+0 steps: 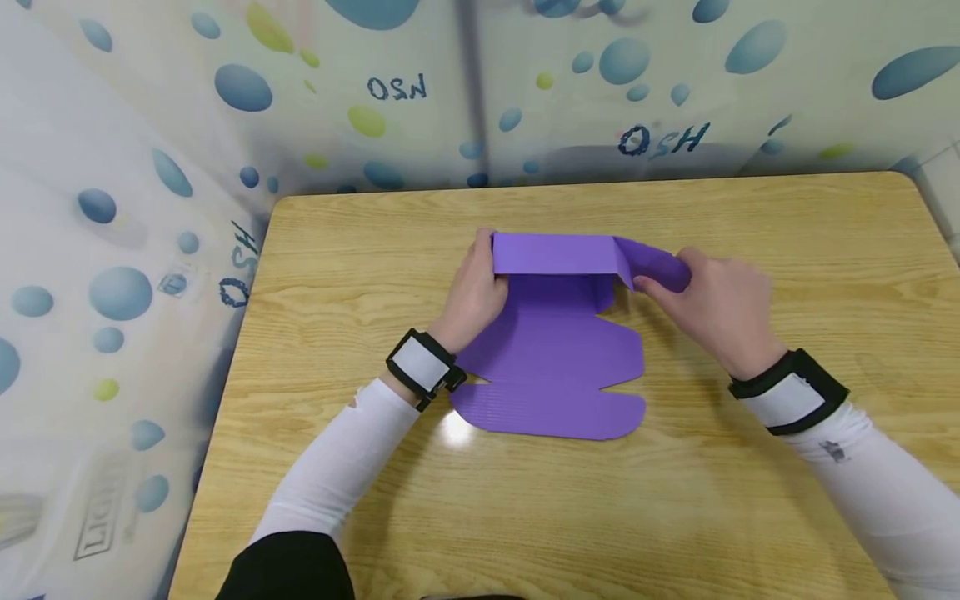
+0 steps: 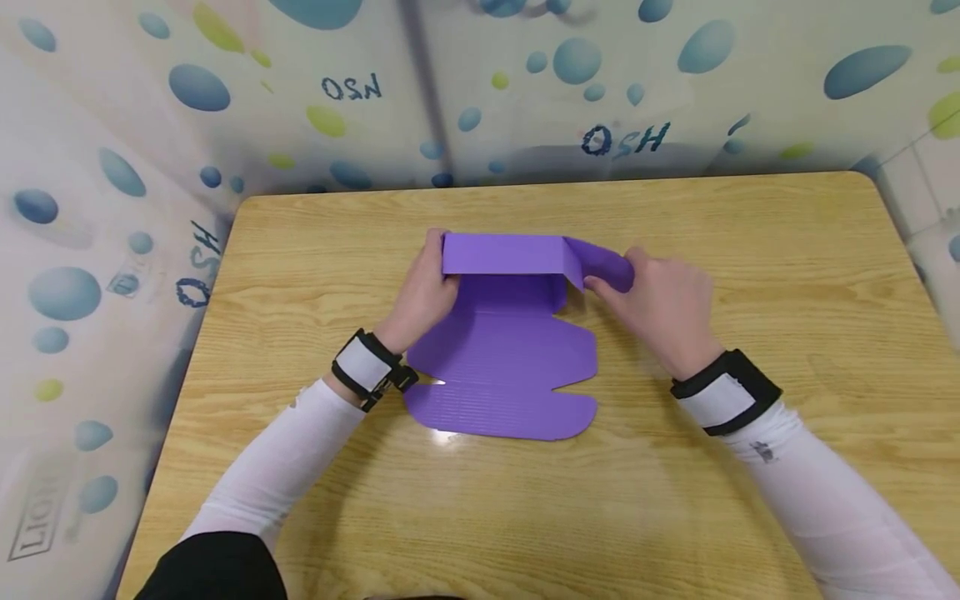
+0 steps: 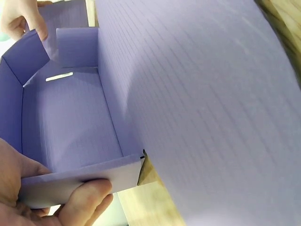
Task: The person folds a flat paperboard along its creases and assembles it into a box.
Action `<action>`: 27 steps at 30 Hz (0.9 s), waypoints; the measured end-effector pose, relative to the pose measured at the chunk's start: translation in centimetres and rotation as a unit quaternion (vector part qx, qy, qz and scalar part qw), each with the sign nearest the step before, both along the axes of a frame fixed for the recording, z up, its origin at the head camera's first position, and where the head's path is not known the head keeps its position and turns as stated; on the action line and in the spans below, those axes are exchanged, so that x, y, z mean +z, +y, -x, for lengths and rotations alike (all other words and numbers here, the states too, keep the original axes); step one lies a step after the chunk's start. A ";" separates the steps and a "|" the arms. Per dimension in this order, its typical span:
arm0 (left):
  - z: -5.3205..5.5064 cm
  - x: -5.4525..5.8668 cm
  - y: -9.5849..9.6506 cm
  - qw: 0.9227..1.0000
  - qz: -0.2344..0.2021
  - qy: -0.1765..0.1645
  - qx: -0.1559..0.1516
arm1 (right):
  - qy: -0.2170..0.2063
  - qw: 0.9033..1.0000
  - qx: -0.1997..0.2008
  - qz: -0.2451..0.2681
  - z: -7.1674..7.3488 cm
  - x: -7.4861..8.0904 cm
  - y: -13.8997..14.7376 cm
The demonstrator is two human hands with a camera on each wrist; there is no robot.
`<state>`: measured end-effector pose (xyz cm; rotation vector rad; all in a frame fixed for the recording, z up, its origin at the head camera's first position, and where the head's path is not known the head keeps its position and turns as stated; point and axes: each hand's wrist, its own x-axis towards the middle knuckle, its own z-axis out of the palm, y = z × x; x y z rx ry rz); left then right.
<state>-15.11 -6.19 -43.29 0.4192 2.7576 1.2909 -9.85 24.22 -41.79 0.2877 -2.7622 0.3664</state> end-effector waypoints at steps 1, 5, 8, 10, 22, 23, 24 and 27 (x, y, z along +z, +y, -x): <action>0.0 0.0 0.0 1.000 0.000 0.001 0.000 | -0.001 1.000 0.003 -0.001 -0.2 0.0 -0.1; 0.0 0.0 -0.1 1.000 0.001 0.001 -0.002 | 0.004 1.000 0.016 -0.006 -1.2 0.2 -0.8; 0.0 0.0 -0.1 1.000 0.002 0.001 0.000 | 0.002 0.999 0.039 -0.005 -2.0 0.3 -1.8; 0.0 -0.1 0.0 1.000 0.003 0.000 0.001 | -0.008 0.998 0.055 0.002 -2.4 0.4 -2.7; 0.1 0.0 0.0 1.000 0.012 -0.004 0.000 | -0.109 0.981 0.135 0.087 -3.5 0.4 -4.5; 0.1 0.0 0.0 1.000 0.013 -0.004 0.000 | -0.122 0.977 0.146 0.092 -3.5 0.5 -4.3; 0.1 0.0 0.0 1.000 0.014 -0.005 0.000 | -0.138 0.972 0.160 0.105 -3.6 0.5 -4.0; 0.2 0.0 -0.1 1.000 0.014 -0.006 -0.002 | -0.178 0.953 0.194 0.150 -3.5 0.4 -3.0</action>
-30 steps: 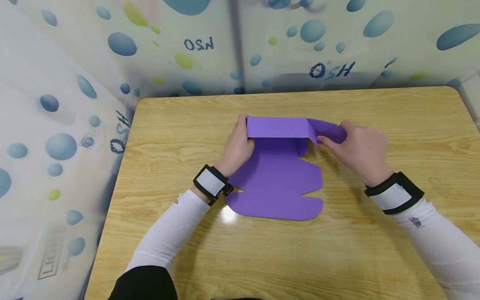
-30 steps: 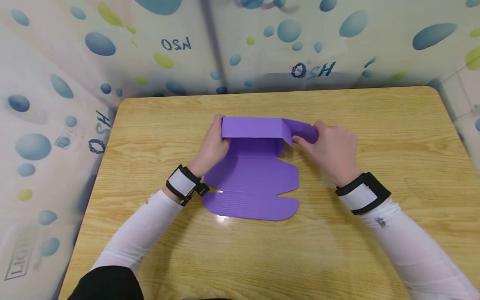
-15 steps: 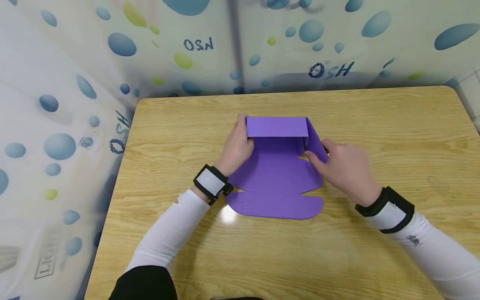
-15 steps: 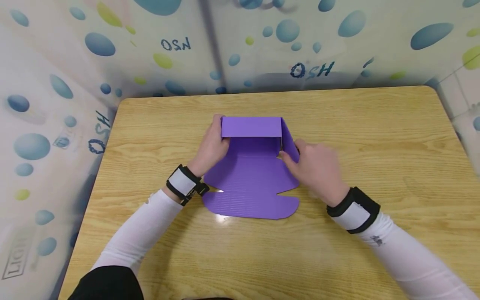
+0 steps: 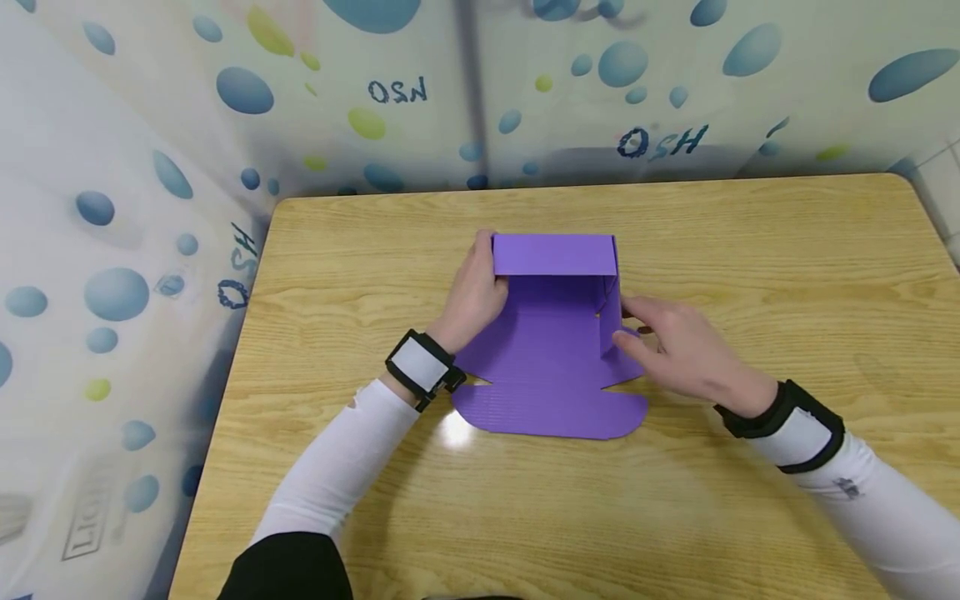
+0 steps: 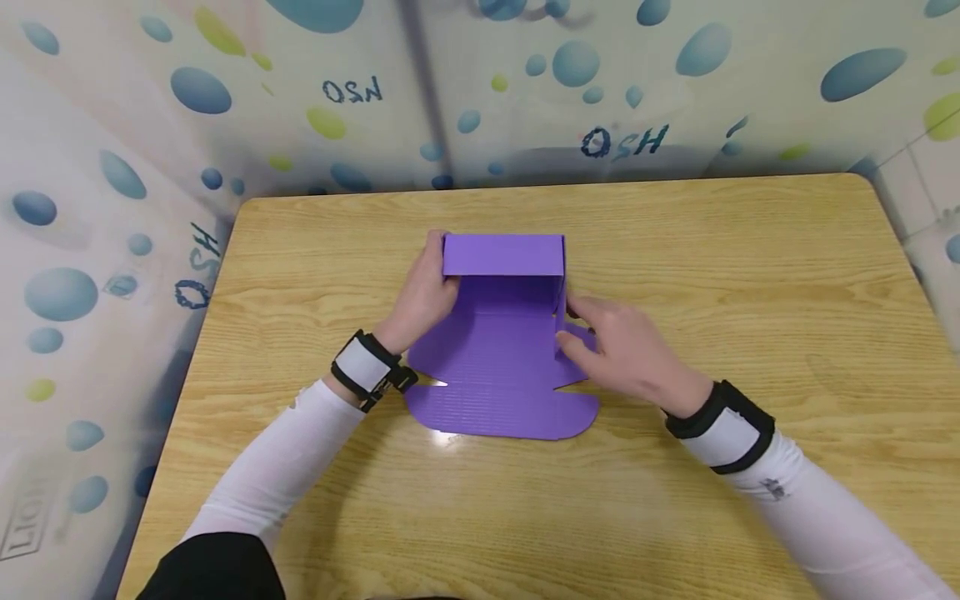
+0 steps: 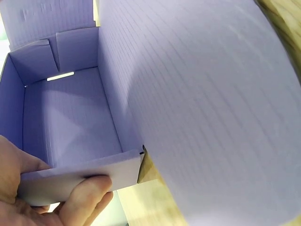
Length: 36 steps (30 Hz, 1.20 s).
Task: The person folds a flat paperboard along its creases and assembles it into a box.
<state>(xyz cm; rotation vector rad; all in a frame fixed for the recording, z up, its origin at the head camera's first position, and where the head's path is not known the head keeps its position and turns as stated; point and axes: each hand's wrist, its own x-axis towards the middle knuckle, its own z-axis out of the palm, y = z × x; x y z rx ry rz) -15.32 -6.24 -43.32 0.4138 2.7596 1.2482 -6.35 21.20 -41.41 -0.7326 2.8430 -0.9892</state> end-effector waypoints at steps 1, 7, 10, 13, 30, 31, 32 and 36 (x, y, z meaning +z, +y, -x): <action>0.0 0.0 0.0 1.000 0.000 -0.001 -0.001 | -0.006 1.000 0.012 0.012 0.1 -0.1 0.3; 0.0 0.1 -0.1 1.000 0.002 -0.006 -0.002 | 0.002 0.999 0.029 0.038 0.6 -0.6 0.9; 0.0 0.1 -0.1 1.000 0.002 -0.006 -0.004 | 0.019 0.999 0.020 0.041 0.9 -0.7 0.7; 0.1 0.0 -0.1 1.000 0.003 -0.004 -0.005 | 0.030 0.999 0.011 0.043 1.3 -0.7 0.5; 0.2 -0.2 -0.1 1.000 0.004 0.002 -0.009 | -0.014 0.999 -0.034 0.022 3.9 -0.5 -0.5; 0.2 -0.2 -0.1 1.000 0.004 0.001 -0.009 | -0.013 0.999 -0.037 0.019 4.0 -0.5 -0.6; 0.2 -0.1 -0.1 1.000 0.004 0.001 -0.010 | -0.011 0.999 -0.039 0.017 4.1 -0.5 -0.7; 0.3 -0.1 -0.1 1.000 0.004 0.000 -0.013 | -0.001 0.998 -0.055 0.012 4.7 -0.5 -1.3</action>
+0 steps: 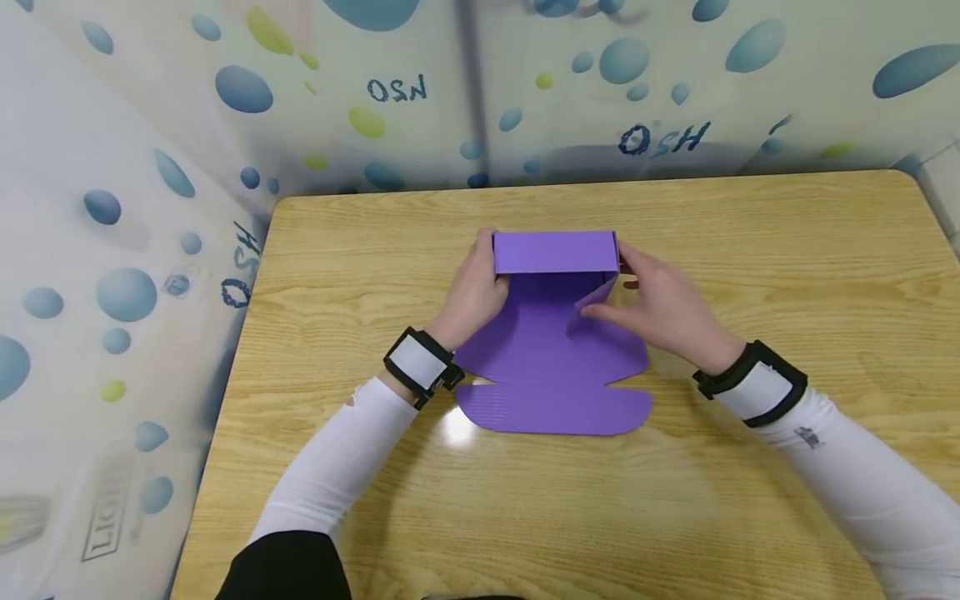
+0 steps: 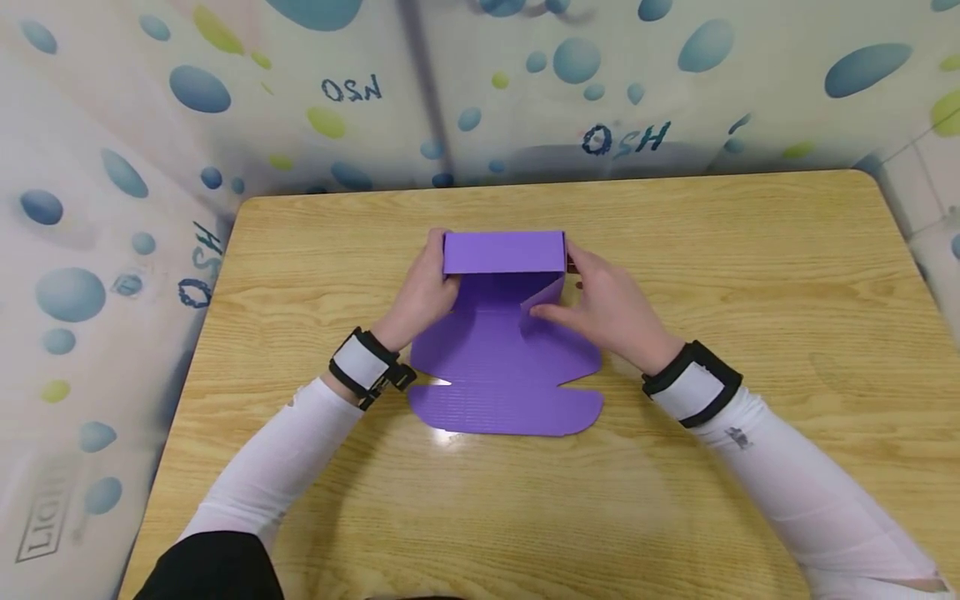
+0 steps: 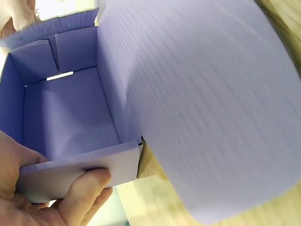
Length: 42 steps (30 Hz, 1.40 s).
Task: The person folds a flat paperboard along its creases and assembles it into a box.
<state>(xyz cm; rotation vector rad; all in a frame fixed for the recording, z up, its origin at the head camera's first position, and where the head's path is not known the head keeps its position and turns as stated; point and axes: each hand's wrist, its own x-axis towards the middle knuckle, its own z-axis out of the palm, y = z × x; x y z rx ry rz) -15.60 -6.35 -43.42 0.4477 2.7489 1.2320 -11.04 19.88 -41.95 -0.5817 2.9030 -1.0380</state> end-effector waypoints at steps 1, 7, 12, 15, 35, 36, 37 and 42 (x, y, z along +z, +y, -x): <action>0.0 0.0 0.0 1.000 0.000 0.000 -0.001 | 0.003 1.000 -0.005 -0.005 0.2 0.0 -0.1; 0.2 0.1 0.0 1.000 0.005 0.002 -0.006 | 0.006 0.998 -0.039 -0.039 0.7 0.3 -0.8; 0.3 0.2 0.1 1.000 0.009 0.001 -0.005 | 0.011 0.996 -0.073 -0.046 1.1 0.4 -1.3; 0.3 0.2 0.1 1.000 0.012 0.000 -0.003 | 0.013 0.995 -0.091 -0.038 1.4 0.2 -1.5; 0.0 0.2 0.2 1.000 0.000 -0.005 -0.005 | 0.070 0.993 -0.094 -0.022 2.5 -0.7 -2.1; 0.0 0.2 0.3 1.000 0.000 -0.006 -0.004 | 0.066 0.993 -0.096 -0.021 2.5 -0.6 -2.2; -0.1 0.3 0.3 1.000 -0.001 -0.008 -0.003 | 0.062 0.993 -0.098 -0.023 2.6 -0.5 -2.2; -0.1 0.4 0.3 1.000 -0.007 -0.018 0.003 | 0.037 0.991 -0.121 -0.032 2.9 -0.1 -2.8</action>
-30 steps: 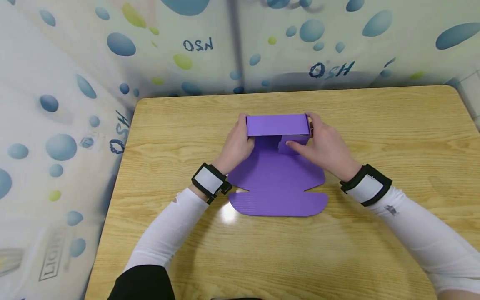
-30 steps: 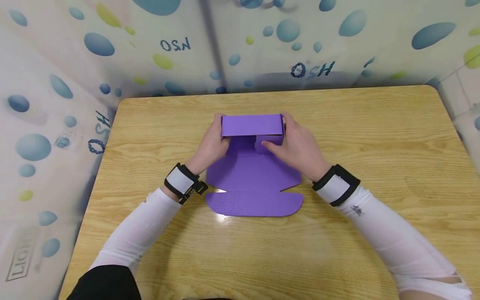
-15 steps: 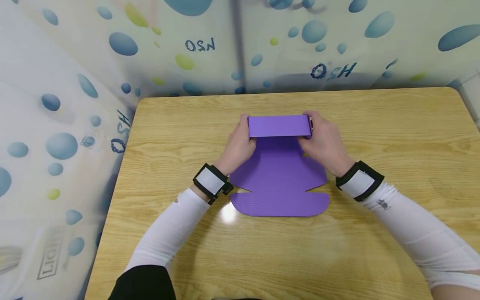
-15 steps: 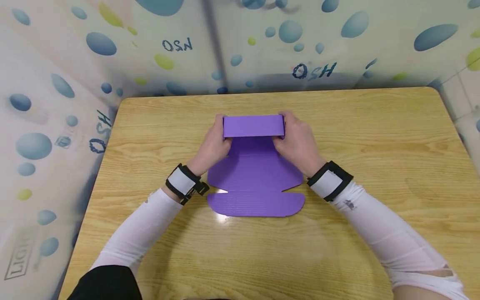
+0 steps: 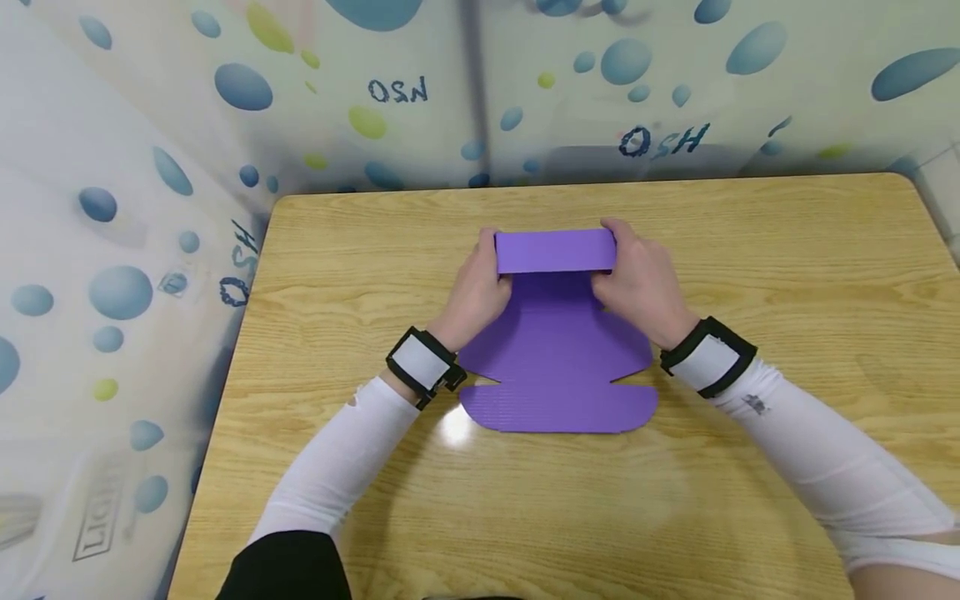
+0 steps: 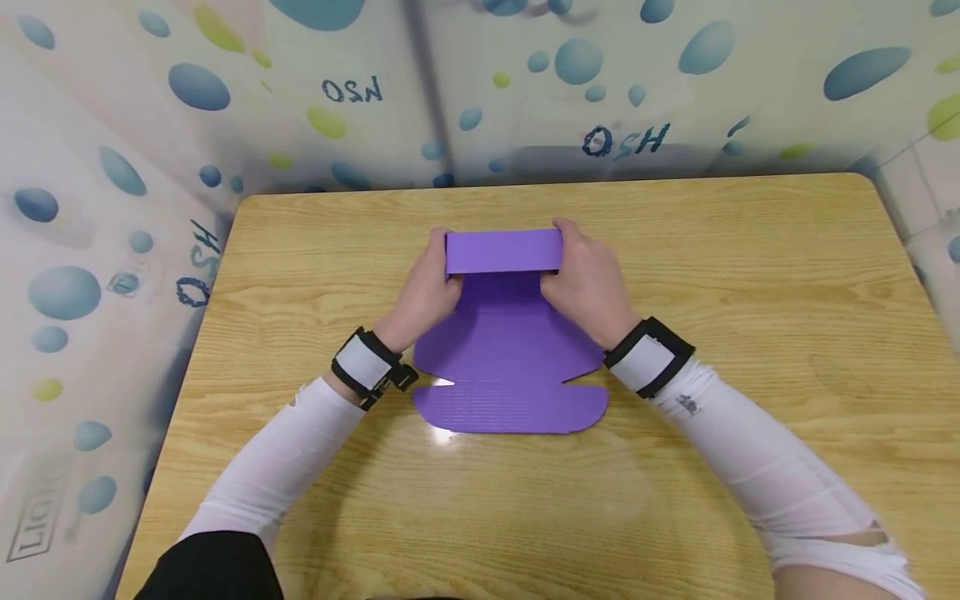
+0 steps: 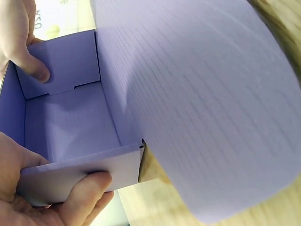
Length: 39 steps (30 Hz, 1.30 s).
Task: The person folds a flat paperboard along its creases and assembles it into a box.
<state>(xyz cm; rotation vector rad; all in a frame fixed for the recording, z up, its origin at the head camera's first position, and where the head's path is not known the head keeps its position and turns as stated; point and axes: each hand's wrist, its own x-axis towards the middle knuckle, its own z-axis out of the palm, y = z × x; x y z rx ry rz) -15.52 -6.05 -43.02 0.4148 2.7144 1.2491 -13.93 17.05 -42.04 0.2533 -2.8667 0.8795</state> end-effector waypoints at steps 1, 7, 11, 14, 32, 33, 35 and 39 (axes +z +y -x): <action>0.0 0.0 0.0 1.000 0.000 -0.002 0.002 | 0.000 1.000 -0.003 -0.004 0.1 0.1 -0.1; 0.2 0.0 0.3 1.000 0.006 -0.006 0.013 | 0.021 0.999 -0.018 -0.032 0.7 -0.1 -0.4; 0.3 0.0 0.4 1.000 0.007 -0.003 0.012 | 0.026 0.998 -0.024 -0.045 0.9 -0.3 -0.5; 0.3 0.0 0.4 1.000 0.007 0.001 0.012 | 0.029 0.998 -0.021 -0.047 0.9 -0.3 -0.5; 0.1 0.3 0.3 1.000 -0.008 0.002 0.028 | 0.045 0.998 -0.030 -0.031 1.9 -0.4 -1.0; 0.1 0.3 0.3 1.000 -0.008 0.001 0.029 | 0.047 0.998 -0.032 -0.030 2.1 -0.4 -1.0; 0.1 0.4 0.4 1.000 -0.007 -0.001 0.031 | 0.050 0.998 -0.035 -0.033 2.3 -0.5 -1.0; 0.1 0.6 0.6 1.000 -0.003 -0.002 0.030 | 0.047 0.998 -0.041 -0.032 2.5 -0.5 -0.8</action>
